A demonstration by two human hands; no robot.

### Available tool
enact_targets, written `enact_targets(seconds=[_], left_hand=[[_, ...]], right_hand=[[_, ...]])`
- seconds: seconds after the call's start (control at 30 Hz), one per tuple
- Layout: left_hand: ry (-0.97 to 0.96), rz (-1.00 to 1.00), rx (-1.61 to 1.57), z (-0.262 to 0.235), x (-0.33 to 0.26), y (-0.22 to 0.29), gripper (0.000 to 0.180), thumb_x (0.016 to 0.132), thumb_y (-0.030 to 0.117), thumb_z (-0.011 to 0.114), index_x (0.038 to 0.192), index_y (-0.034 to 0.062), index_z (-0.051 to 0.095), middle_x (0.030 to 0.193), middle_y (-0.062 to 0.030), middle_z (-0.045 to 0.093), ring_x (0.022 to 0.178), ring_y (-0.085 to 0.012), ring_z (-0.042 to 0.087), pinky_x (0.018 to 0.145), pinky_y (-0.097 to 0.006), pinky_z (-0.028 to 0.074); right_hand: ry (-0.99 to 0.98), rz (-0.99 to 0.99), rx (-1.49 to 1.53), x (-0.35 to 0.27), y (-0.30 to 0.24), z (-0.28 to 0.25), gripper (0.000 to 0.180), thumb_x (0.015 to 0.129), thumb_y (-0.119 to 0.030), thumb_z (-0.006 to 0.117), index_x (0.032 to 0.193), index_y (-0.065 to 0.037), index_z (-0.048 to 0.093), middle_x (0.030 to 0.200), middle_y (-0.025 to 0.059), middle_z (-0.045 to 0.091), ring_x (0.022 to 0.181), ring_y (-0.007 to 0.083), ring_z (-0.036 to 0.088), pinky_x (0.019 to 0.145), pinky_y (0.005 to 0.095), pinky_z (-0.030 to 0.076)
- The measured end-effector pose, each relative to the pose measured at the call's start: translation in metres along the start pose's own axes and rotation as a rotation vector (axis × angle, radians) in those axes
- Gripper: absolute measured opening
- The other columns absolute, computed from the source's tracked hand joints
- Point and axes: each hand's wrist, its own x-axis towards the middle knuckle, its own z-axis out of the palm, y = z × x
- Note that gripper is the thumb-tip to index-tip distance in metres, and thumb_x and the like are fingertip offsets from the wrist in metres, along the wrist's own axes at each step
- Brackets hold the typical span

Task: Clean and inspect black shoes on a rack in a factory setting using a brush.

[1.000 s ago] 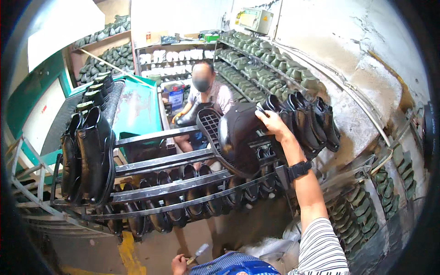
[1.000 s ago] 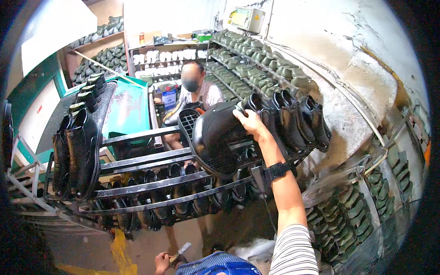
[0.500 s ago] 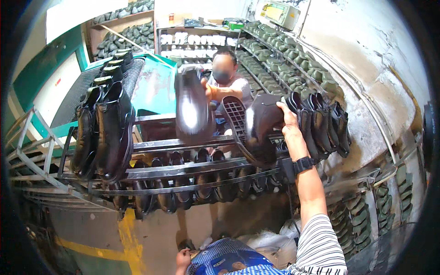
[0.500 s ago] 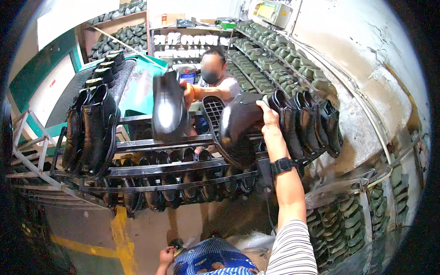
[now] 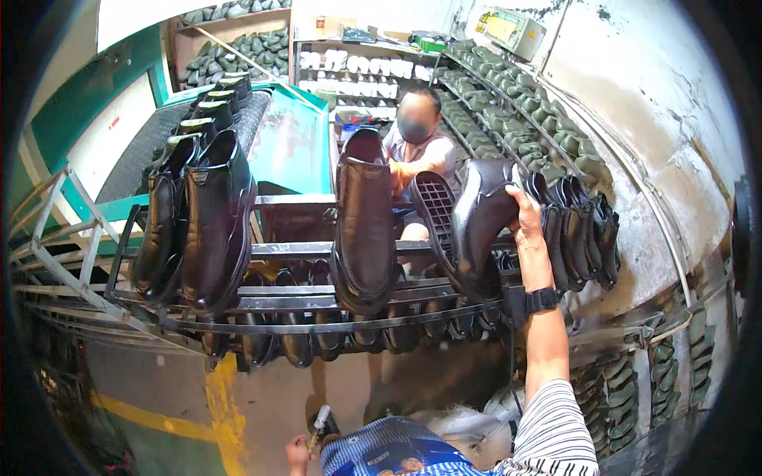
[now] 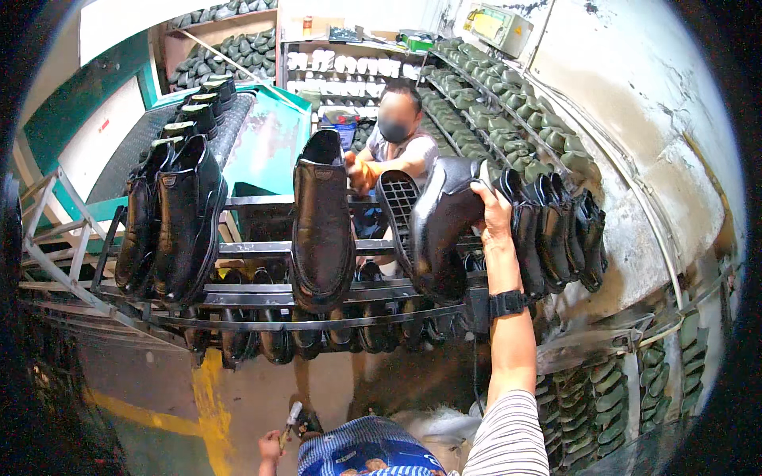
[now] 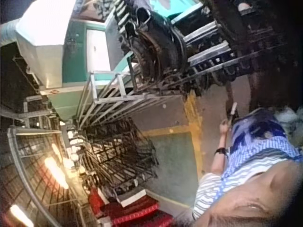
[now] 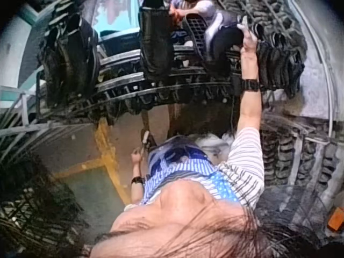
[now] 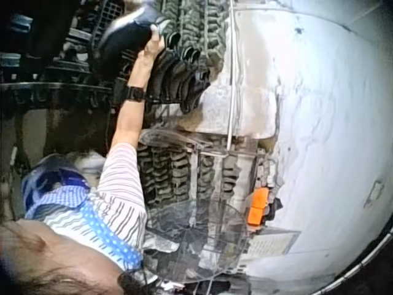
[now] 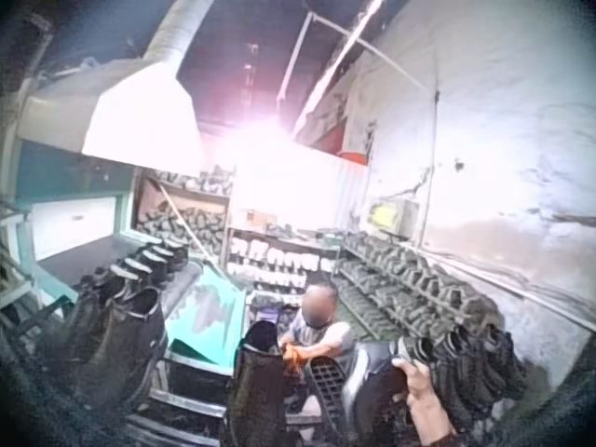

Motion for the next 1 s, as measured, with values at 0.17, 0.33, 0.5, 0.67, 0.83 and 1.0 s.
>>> enact_targets(seconds=[0.17, 0.33, 0.5, 0.67, 0.83, 1.0], left_hand=[[-0.038, -0.054, -0.025, 0.005, -0.005, 0.005, 0.019, 0.086, 0.013, 0.05, 0.093, -0.0023, 0.058, 0.069, -0.0119, 0.063, 0.049, -0.0173, 0.058, 0.031, -0.027, 0.041], [-0.016, -0.087, 0.021, 0.009, -0.01, 0.008, 0.022, 0.087, 0.017, 0.049, 0.091, -0.0022, 0.059, 0.067, -0.0122, 0.062, 0.042, -0.0158, 0.052, 0.031, -0.026, 0.039], [-0.033, -0.117, -0.022, -0.001, 0.003, -0.005, 0.025, 0.086, 0.02, 0.05, 0.09, -0.0024, 0.059, 0.066, -0.0102, 0.06, 0.04, -0.0156, 0.051, 0.03, -0.027, 0.04], [-0.058, -0.046, -0.036, 0.003, 0.014, -0.012, 0.027, 0.085, 0.023, 0.052, 0.09, -0.0026, 0.059, 0.066, -0.0095, 0.059, 0.041, -0.0167, 0.052, 0.031, -0.028, 0.042], [-0.031, -0.109, -0.016, 0.011, 0.01, 0.013, 0.024, 0.085, 0.019, 0.045, 0.088, 0.0015, 0.061, 0.066, -0.0083, 0.063, 0.038, -0.012, 0.048, 0.031, -0.023, 0.035], [-0.097, -0.193, -0.148, 0.013, 0.001, 0.034, 0.023, 0.084, 0.019, 0.047, 0.089, 0.0016, 0.062, 0.065, -0.0082, 0.063, 0.037, -0.0122, 0.047, 0.031, -0.024, 0.035]], right_hand=[[0.038, 0.004, 0.013, -0.01, 0.005, -0.002, 0.026, 0.071, -0.021, 0.067, 0.088, -0.003, 0.061, 0.079, 0.0025, 0.06, 0.069, 0.0137, 0.057, 0.062, 0.0253, 0.045], [0.017, -0.056, -0.022, -0.015, -0.013, 0.014, 0.026, 0.07, -0.02, 0.065, 0.088, -0.002, 0.061, 0.08, 0.001, 0.059, 0.07, 0.012, 0.054, 0.067, 0.0235, 0.041], [-0.281, -0.19, -0.483, -0.001, -0.043, 0.043, 0.051, 0.064, -0.015, 0.069, 0.109, 0.004, 0.056, 0.094, 0.0047, 0.06, 0.084, 0.0111, 0.054, 0.075, 0.0232, 0.041], [-0.366, -0.458, -1.139, -0.01, -0.031, 0.075, 0.078, 0.061, -0.025, 0.077, 0.123, 0.005, 0.042, 0.106, 0.0119, 0.059, 0.094, 0.0202, 0.056, 0.085, 0.028, 0.042], [-0.397, -0.093, -0.753, -0.032, -0.032, 0.077, 0.1, 0.068, -0.032, 0.074, 0.137, -0.001, 0.009, 0.119, 0.0142, 0.051, 0.106, 0.0216, 0.05, 0.091, 0.0305, 0.037], [-0.263, 0.497, -0.613, -0.049, -0.011, 0.013, 0.058, 0.081, -0.06, 0.045, 0.111, -0.011, 0.055, 0.098, -0.0038, 0.061, 0.089, 0.0109, 0.051, 0.076, 0.0292, 0.037]])
